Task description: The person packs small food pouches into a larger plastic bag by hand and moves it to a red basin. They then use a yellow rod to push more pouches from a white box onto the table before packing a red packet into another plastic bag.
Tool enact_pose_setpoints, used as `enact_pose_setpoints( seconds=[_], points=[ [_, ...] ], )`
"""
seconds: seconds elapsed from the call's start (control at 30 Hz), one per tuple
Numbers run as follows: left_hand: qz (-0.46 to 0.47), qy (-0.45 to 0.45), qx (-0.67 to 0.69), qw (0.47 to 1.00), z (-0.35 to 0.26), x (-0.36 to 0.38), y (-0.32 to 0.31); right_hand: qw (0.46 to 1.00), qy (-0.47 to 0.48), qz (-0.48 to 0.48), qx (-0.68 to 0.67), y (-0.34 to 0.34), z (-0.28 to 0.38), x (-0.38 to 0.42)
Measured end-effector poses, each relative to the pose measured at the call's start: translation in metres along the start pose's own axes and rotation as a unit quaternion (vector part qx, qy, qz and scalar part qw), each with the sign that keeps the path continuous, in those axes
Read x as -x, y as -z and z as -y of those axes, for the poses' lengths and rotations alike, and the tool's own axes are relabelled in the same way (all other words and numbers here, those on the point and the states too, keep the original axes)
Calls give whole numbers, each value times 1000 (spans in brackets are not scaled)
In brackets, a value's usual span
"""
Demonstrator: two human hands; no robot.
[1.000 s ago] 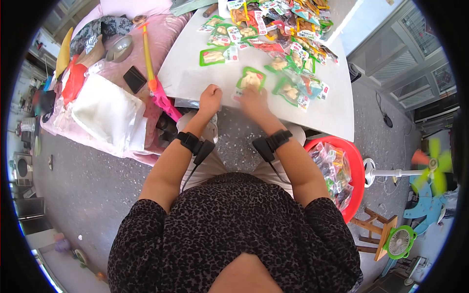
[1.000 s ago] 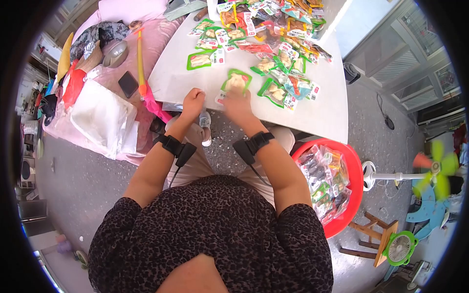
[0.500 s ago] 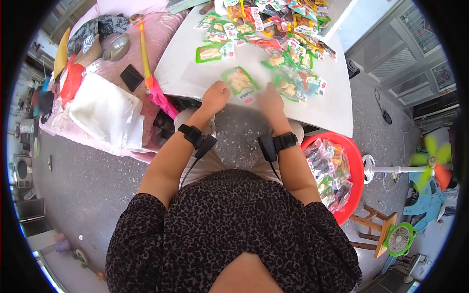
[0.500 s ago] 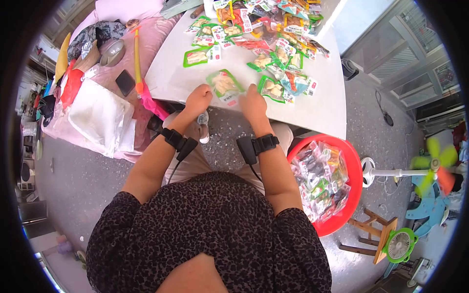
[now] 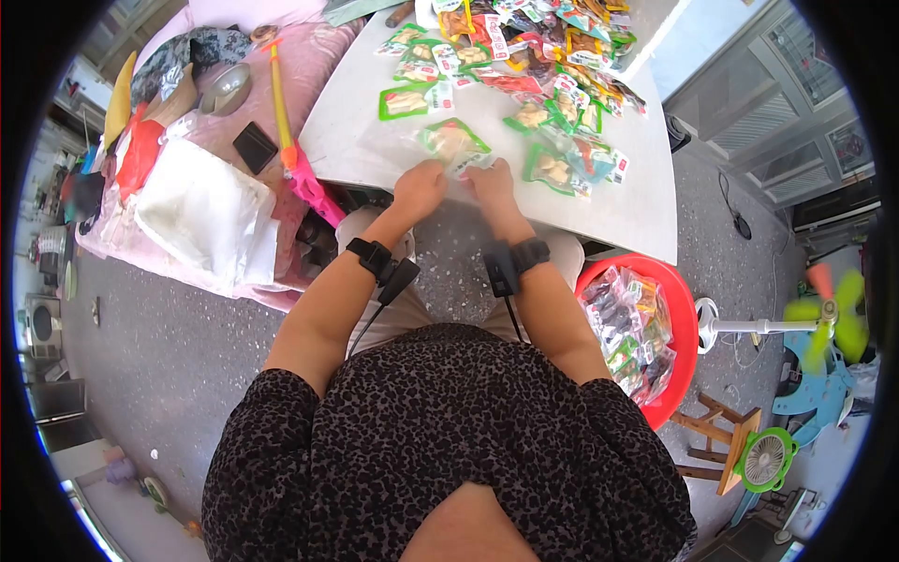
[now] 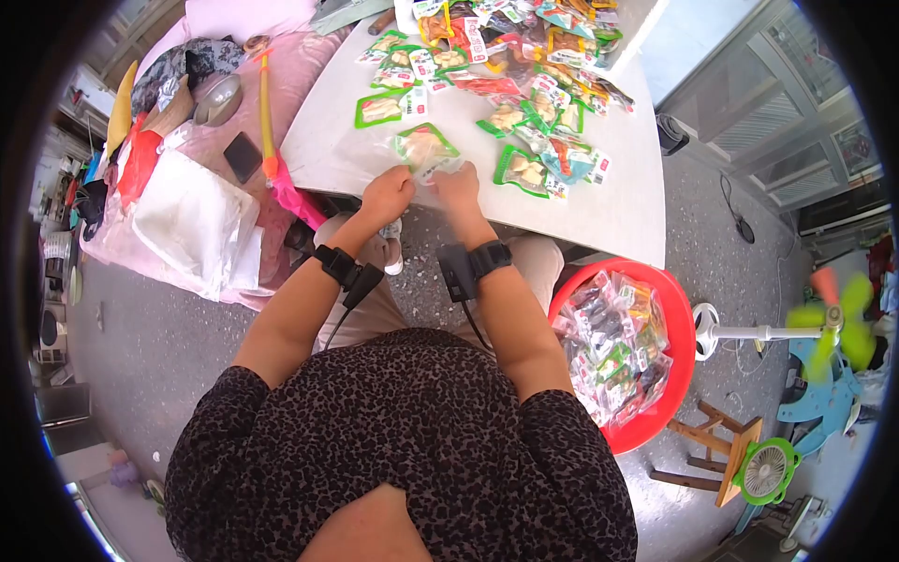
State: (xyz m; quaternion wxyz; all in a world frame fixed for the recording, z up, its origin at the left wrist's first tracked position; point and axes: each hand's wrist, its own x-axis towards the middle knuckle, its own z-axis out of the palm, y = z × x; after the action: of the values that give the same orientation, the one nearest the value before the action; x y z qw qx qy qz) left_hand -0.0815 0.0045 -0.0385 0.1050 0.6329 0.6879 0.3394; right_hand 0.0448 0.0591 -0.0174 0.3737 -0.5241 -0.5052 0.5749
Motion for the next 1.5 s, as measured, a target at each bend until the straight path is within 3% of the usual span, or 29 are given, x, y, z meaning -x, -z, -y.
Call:
enact_pose_setpoints(
  seconds=[0.1,0.17,0.27,0.37,0.43,0.47,0.87,1.07,1.13,1.27,1.37,1.5],
  points=[
    [32,31,15,999,-3,0,5,991,5,19,-131,1,-8,-6],
    [58,61,29,996,-5,-2,11,987,124,15,-103,11,-22,-12],
    [68,78,45,994,-1,-5,11,968,226,23,-104,31,-17,-2],
    [56,57,19,997,2,-4,4,959,175,69,-212,57,-15,5],
    [62,54,3,997,-5,-5,4,926,36,86,-367,70,4,18],
    [58,45,4,997,-6,-5,2,923,17,92,-372,74,17,30],
    [74,50,41,995,-9,-12,-6,932,0,195,-305,86,-6,24],
    [58,-1,19,998,-18,-6,-7,935,11,200,-293,89,-17,16],
    [45,-2,28,999,-23,-5,-6,910,-1,176,-374,84,-3,22],
    [65,24,21,997,-17,-9,-5,890,-25,134,-436,86,-1,18],
    [120,36,53,991,-8,-15,-7,897,-14,180,-403,90,-9,10],
    [136,88,84,983,-14,-15,-1,920,-16,141,-365,91,-21,3]
  ],
)
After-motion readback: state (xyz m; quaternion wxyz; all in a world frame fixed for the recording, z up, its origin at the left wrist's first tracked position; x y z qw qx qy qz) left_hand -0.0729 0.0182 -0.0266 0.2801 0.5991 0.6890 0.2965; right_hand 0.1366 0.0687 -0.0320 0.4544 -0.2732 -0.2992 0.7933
